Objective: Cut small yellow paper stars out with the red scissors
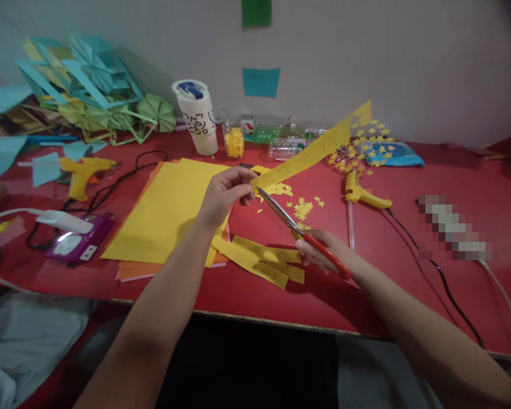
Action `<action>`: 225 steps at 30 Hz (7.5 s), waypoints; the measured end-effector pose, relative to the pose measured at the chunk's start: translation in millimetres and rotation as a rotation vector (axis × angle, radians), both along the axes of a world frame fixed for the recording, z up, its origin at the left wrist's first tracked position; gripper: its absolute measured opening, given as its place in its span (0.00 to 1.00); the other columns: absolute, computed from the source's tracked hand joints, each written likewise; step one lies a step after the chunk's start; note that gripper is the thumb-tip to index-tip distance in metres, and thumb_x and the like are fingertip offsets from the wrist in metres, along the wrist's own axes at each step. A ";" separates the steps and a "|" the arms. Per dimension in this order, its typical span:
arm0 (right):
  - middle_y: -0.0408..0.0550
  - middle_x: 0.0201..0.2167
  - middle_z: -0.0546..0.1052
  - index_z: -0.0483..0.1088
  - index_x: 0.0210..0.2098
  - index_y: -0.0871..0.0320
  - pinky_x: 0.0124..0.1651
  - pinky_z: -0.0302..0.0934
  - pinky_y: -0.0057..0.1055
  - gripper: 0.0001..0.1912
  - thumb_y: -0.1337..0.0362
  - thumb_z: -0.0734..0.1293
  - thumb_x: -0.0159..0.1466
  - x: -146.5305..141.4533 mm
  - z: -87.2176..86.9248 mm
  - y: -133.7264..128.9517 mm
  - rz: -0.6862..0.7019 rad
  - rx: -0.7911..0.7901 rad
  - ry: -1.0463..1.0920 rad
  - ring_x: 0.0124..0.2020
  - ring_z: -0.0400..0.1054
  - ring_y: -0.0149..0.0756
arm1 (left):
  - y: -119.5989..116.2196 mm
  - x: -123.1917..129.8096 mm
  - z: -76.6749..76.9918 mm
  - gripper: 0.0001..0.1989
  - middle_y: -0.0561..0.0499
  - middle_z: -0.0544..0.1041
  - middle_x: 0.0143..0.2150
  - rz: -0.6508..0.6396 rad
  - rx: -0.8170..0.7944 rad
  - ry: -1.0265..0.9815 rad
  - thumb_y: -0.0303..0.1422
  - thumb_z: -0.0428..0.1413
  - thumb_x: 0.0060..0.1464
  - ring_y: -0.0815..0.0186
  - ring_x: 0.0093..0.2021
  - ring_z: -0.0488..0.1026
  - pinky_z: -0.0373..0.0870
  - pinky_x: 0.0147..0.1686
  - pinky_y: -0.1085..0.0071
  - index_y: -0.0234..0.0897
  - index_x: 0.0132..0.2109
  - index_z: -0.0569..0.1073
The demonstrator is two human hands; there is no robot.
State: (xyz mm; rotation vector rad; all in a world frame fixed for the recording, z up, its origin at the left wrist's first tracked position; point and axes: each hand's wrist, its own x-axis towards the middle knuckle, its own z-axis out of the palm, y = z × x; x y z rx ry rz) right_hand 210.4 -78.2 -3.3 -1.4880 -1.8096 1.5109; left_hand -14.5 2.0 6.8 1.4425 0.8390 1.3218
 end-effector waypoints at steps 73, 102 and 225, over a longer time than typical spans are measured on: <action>0.36 0.09 0.60 0.55 0.18 0.55 0.07 0.46 0.22 0.28 0.39 0.66 0.53 -2.6 -3.1 -0.3 -0.061 -0.061 0.025 0.07 0.51 0.22 | -0.4 3.3 0.3 0.03 0.57 0.70 0.17 -0.056 -0.171 -0.023 0.31 0.57 0.45 0.76 0.16 0.64 0.60 0.16 0.77 0.36 0.30 0.71; 0.31 0.06 0.54 0.59 0.21 0.56 0.13 0.54 0.22 0.25 0.40 0.61 0.58 4.7 4.2 2.0 0.063 -0.174 0.095 0.07 0.52 0.23 | 2.2 -6.2 0.3 0.10 0.51 0.77 0.35 -0.088 -0.053 0.101 0.24 0.57 0.41 0.70 0.36 0.69 0.67 0.37 0.73 0.39 0.33 0.79; 0.36 0.09 0.60 0.54 0.18 0.55 0.08 0.45 0.22 0.28 0.37 0.63 0.54 -3.5 4.0 -0.8 0.035 -0.104 -0.049 0.07 0.50 0.21 | -0.3 -8.9 4.4 0.17 0.52 0.74 0.34 -0.183 -0.069 0.106 0.21 0.54 0.37 0.69 0.34 0.65 0.63 0.34 0.71 0.41 0.33 0.80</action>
